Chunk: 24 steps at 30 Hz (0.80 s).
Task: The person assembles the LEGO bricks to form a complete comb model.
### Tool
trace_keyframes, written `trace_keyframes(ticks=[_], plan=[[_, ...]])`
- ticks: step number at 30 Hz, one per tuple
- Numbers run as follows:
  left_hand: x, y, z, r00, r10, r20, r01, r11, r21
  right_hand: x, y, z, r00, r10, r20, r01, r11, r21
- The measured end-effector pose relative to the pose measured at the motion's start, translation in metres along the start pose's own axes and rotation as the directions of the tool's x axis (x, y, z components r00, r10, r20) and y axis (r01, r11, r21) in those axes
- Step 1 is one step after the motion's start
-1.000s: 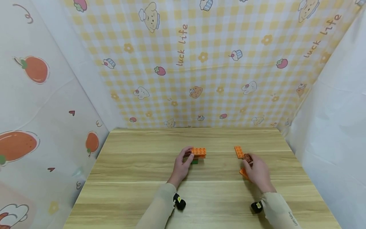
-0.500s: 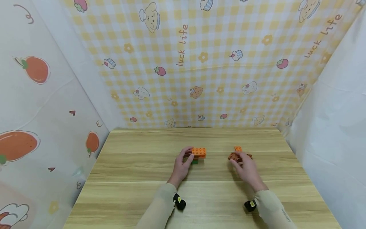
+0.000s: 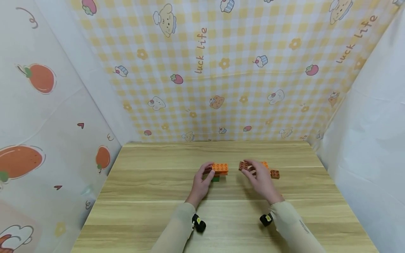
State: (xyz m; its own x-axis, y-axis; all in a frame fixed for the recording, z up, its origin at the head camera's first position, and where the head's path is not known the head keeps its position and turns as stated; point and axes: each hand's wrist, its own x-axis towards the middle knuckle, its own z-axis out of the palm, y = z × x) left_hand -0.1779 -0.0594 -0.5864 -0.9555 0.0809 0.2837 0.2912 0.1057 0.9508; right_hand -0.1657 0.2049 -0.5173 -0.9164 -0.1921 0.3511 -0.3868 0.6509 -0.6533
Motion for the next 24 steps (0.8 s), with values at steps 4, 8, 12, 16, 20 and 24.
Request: trace_keyframes(ticks=[4,8,12,16,20,24], plan=[[-0.004,0.02,0.003,0.999,-0.014,-0.029,0.013,1.0,-0.015,0.01,-0.013,0.003,0.999,-0.043,-0.008,0.043,0.999,0.002],[-0.006,0.034,0.006,0.998,-0.024,-0.056,0.022,0.999,-0.03,0.02,-0.024,0.008,0.995,-0.096,-0.013,0.095,0.995,-0.012],[-0.003,0.021,0.007,0.998,-0.033,-0.058,0.032,0.999,-0.006,0.027,-0.033,0.015,0.994,-0.109,0.017,0.109,0.994,-0.003],[-0.001,0.007,0.006,0.998,-0.038,-0.049,0.039,0.999,0.006,0.033,-0.042,0.022,0.991,-0.133,0.029,0.133,0.991,0.001],[0.0,0.003,0.005,0.998,-0.04,-0.041,0.04,0.999,-0.004,0.037,-0.048,0.029,0.984,-0.177,0.027,0.177,0.984,-0.011],[-0.001,0.008,0.006,0.998,-0.041,-0.044,0.041,0.999,0.003,0.038,-0.049,0.036,0.976,-0.217,0.033,0.218,0.976,-0.02]])
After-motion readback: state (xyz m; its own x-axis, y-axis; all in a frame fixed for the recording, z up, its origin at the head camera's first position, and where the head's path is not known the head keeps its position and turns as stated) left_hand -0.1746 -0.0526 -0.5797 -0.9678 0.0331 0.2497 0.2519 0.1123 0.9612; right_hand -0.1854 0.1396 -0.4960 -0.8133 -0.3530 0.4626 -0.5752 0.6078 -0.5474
